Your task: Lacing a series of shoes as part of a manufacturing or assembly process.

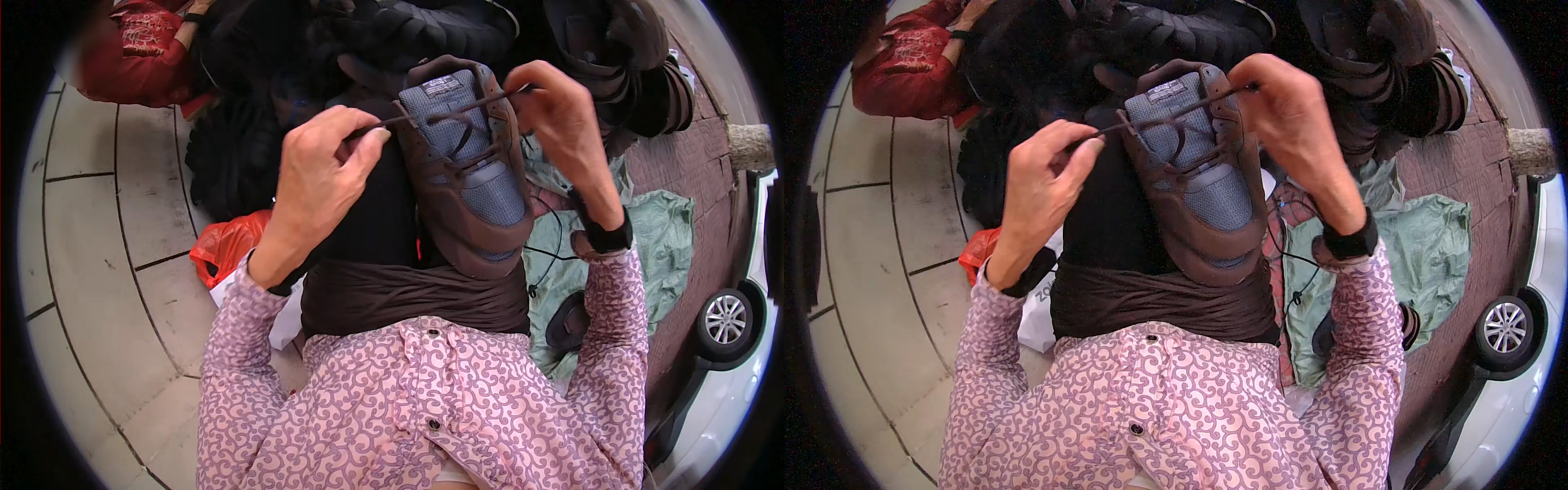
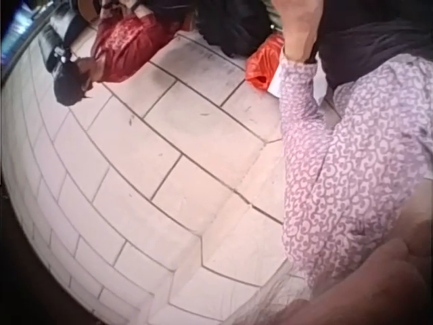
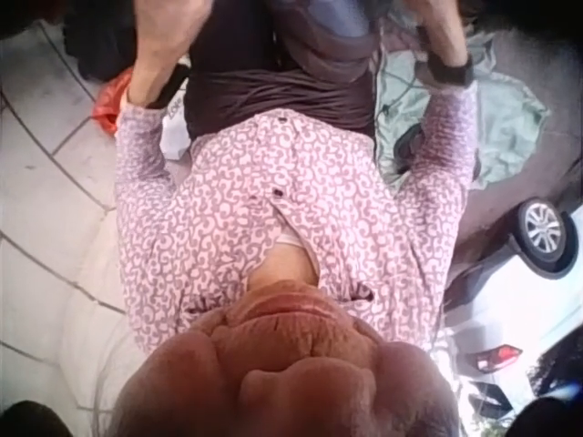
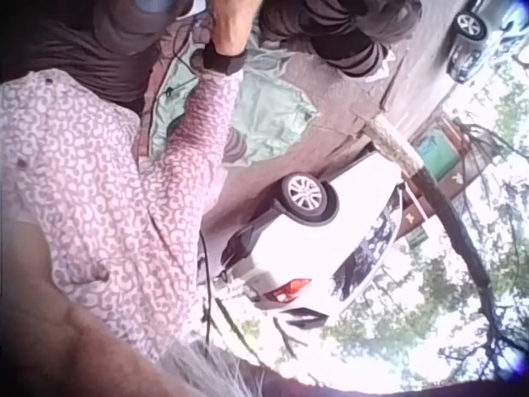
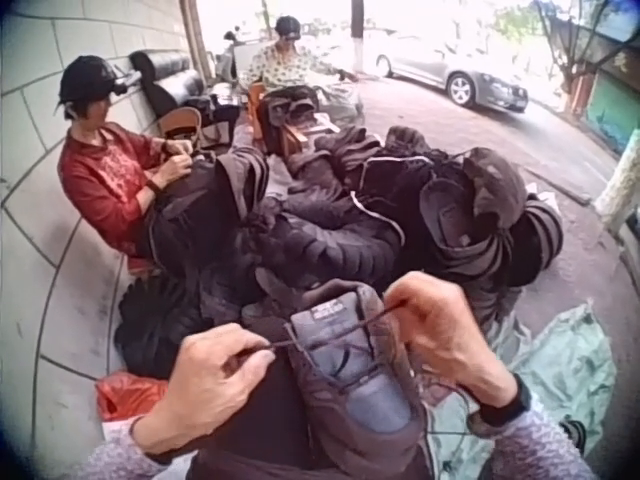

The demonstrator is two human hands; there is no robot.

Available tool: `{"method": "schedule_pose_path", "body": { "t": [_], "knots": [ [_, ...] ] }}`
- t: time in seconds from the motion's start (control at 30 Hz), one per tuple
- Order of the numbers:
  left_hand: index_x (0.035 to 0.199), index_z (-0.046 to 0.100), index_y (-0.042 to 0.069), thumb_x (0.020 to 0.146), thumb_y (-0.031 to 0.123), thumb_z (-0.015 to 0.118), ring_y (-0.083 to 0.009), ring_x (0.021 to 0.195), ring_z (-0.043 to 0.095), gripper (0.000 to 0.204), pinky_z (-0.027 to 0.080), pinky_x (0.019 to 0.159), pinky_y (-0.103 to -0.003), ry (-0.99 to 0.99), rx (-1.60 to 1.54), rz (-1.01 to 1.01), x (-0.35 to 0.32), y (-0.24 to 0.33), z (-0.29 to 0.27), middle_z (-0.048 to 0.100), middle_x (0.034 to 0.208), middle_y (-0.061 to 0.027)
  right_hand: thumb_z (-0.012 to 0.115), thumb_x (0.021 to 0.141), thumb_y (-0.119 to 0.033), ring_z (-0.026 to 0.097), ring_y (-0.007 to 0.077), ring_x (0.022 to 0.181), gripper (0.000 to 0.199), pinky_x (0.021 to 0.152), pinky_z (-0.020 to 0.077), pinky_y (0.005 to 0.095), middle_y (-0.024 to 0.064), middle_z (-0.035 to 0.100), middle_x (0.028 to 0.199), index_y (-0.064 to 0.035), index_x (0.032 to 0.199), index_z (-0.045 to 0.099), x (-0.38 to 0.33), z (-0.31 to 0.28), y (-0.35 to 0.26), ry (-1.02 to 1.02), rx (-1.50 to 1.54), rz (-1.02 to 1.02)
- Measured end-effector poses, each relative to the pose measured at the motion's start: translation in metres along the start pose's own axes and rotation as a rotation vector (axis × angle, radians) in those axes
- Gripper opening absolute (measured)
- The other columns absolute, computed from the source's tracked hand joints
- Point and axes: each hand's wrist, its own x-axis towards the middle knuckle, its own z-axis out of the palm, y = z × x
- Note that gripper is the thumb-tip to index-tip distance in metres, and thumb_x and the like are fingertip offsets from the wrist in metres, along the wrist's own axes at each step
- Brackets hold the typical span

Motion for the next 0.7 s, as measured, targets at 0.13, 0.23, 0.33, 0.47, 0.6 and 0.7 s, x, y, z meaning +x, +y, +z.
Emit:
{"method": "schedule_pose_path", "body": {
  "t": [0.13, 0.23, 0.33, 0.47, 0.6, 0.7],
  "knots": [
    [0.092, 0.074, -0.002, 0.093, 0.005, 0.073, -0.0206, 0.062, 0.060, 0.007, 0.044, 0.057, -0.033, -0.095, 0.027, 0.033, -0.016, 0.009, -0.026, 0.062, 0.075, -0.0103, 0.058, 0.101, 0.001, 0.064, 0.0097, 0.070, 0.013, 0.062, 0.0525, 0.0260, 0.0032, 0.067, 0.083, -0.0011, 0.111, 0.067, 0.007, -0.052, 0.029, 0.344, -0.357, 0.107],
    [0.091, 0.073, -0.003, 0.094, 0.006, 0.074, -0.0231, 0.063, 0.060, 0.009, 0.043, 0.057, -0.035, -0.128, 0.023, 0.011, -0.032, 0.009, -0.019, 0.061, 0.074, -0.0106, 0.061, 0.102, -0.003, 0.067, 0.0099, 0.070, 0.017, 0.062, 0.0551, 0.0259, 0.0048, 0.069, 0.083, -0.0005, 0.114, 0.071, -0.001, -0.081, 0.056, 0.318, -0.377, 0.223],
    [0.089, 0.071, -0.002, 0.094, 0.007, 0.075, -0.0256, 0.061, 0.059, 0.012, 0.043, 0.056, -0.037, -0.084, 0.022, 0.031, -0.045, 0.003, -0.007, 0.059, 0.073, -0.0116, 0.061, 0.103, -0.006, 0.068, 0.0099, 0.068, 0.019, 0.061, 0.0569, 0.0263, 0.0051, 0.070, 0.083, -0.0004, 0.115, 0.074, -0.007, -0.090, 0.079, 0.270, -0.435, 0.198],
    [0.087, 0.070, -0.002, 0.094, 0.007, 0.074, -0.0264, 0.061, 0.059, 0.012, 0.043, 0.056, -0.037, -0.012, 0.122, -0.001, -0.059, -0.005, -0.004, 0.059, 0.073, -0.0120, 0.064, 0.102, -0.009, 0.068, 0.0105, 0.065, 0.018, 0.060, 0.0568, 0.0272, 0.0057, 0.069, 0.079, 0.0009, 0.113, 0.075, -0.005, -0.090, 0.096, 0.294, -0.402, 0.292],
    [0.087, 0.070, -0.002, 0.096, 0.008, 0.074, -0.0254, 0.062, 0.061, 0.014, 0.043, 0.056, -0.036, -0.011, 0.110, -0.037, -0.066, -0.009, -0.004, 0.061, 0.073, -0.0115, 0.064, 0.102, -0.008, 0.067, 0.0112, 0.062, 0.017, 0.058, 0.0558, 0.0281, 0.0063, 0.068, 0.074, 0.0026, 0.108, 0.076, -0.002, -0.081, 0.108, 0.281, -0.371, 0.386],
    [0.088, 0.071, -0.002, 0.097, 0.009, 0.072, -0.0222, 0.064, 0.062, 0.014, 0.044, 0.057, -0.034, -0.045, 0.033, -0.069, -0.067, -0.012, -0.004, 0.064, 0.076, -0.0103, 0.064, 0.101, -0.007, 0.067, 0.0116, 0.062, 0.017, 0.059, 0.0553, 0.0290, 0.0070, 0.068, 0.073, 0.0029, 0.108, 0.075, -0.006, -0.073, 0.117, 0.231, -0.372, 0.401]
  ]
}}
